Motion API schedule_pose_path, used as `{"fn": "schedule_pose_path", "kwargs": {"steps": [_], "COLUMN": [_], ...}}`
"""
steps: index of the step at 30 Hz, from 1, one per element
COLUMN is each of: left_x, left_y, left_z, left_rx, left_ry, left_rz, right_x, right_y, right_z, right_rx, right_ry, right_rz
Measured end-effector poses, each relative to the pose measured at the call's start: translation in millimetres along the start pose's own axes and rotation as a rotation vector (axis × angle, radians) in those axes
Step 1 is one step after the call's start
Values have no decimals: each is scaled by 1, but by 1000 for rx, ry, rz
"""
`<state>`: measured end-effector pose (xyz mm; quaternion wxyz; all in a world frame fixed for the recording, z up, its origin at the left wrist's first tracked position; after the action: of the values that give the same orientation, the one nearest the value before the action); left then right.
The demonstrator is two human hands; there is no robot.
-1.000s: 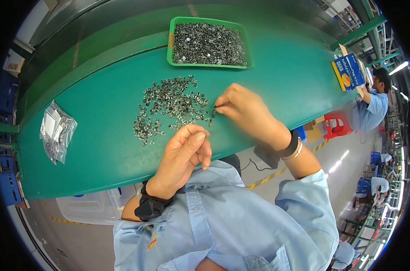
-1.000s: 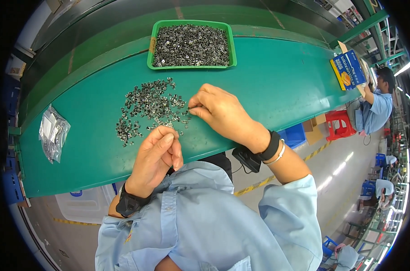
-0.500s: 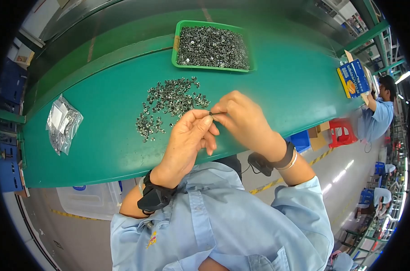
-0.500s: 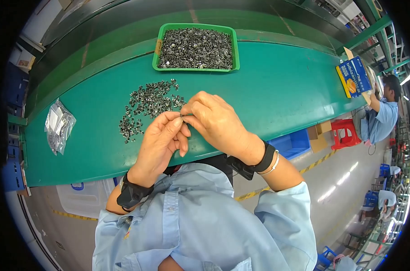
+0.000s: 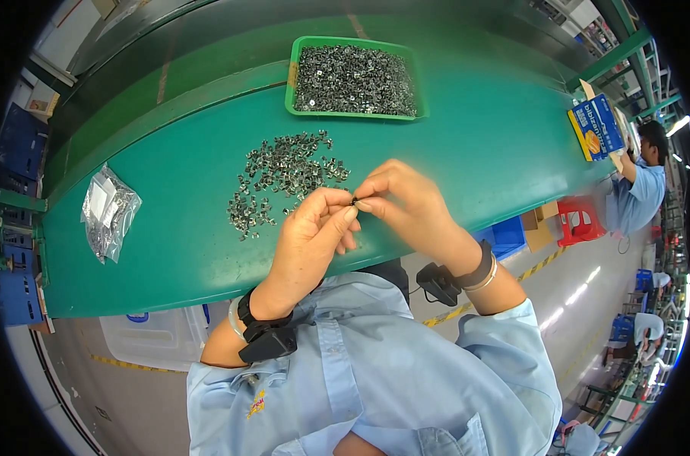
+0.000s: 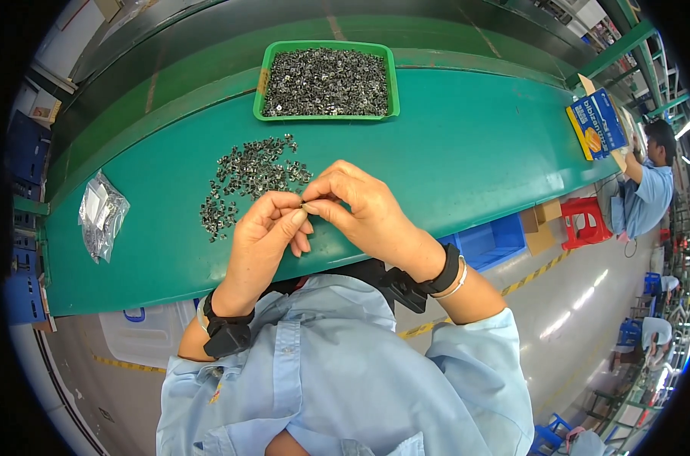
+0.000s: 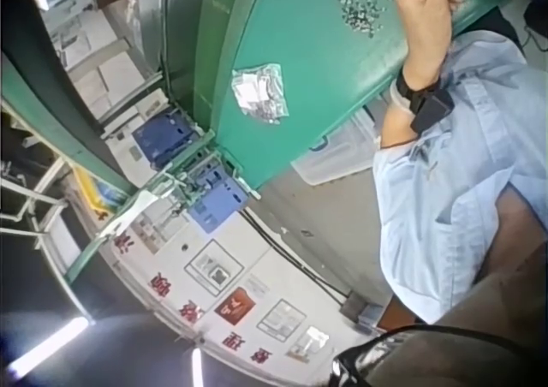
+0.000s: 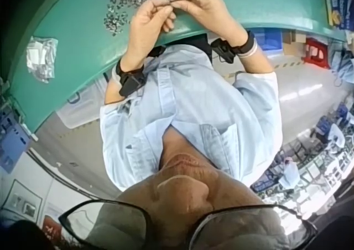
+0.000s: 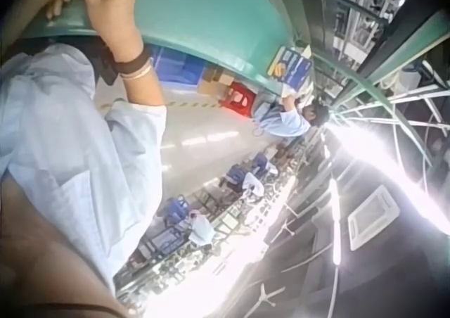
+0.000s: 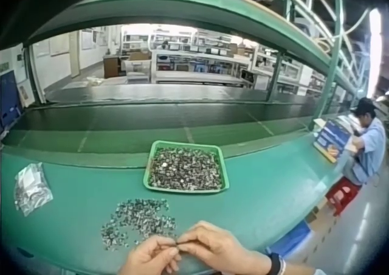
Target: The person picks up a small metal part from a pile on the table, joins it with another part, and then places the assembled unit into a green tray.
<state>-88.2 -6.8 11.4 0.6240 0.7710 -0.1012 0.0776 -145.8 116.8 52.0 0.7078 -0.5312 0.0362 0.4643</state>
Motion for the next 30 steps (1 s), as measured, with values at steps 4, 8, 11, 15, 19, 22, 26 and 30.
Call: {"fn": "schedule_pose_path", "kwargs": {"steps": [4, 8, 11, 15, 19, 22, 26, 30], "left_x": [1, 3, 5, 6, 5, 5, 7, 12], "left_y": [1, 5, 10, 17, 4, -2, -6, -8], "left_z": [4, 12, 18, 17, 9, 7, 3, -1], "left_rx": [16, -143, -381, -414, 111, 273, 450, 516], "left_ry": [8, 91, 249, 215, -3, -86, -168, -195], "left_rz": [3, -7, -194, -249, 122, 128, 177, 206], "right_x": [1, 2, 0, -2, -1, 1, 7, 11], "right_y": [5, 14, 11, -5, -14, -19, -22, -24], "right_z": [-1, 0, 0, -2, -7, -10, -11, -12], "right_rx": [-36, -80, -23, 157, 226, 224, 201, 177], "right_ry": [22, 50, 55, 48, 57, 71, 99, 117], "right_rz": [-52, -128, -85, 91, 171, 209, 156, 159]}}
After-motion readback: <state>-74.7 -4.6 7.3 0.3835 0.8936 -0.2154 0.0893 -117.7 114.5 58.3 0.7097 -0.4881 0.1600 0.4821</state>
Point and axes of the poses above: each hand's wrist, its own x-axis away from the middle knuckle, its own z-axis out of the back of the hand, y = z × x, the point moved 6 cm from there along -x, towards the middle knuckle, and after that the axes turned 11 degrees about z, right-handed, at the moved point
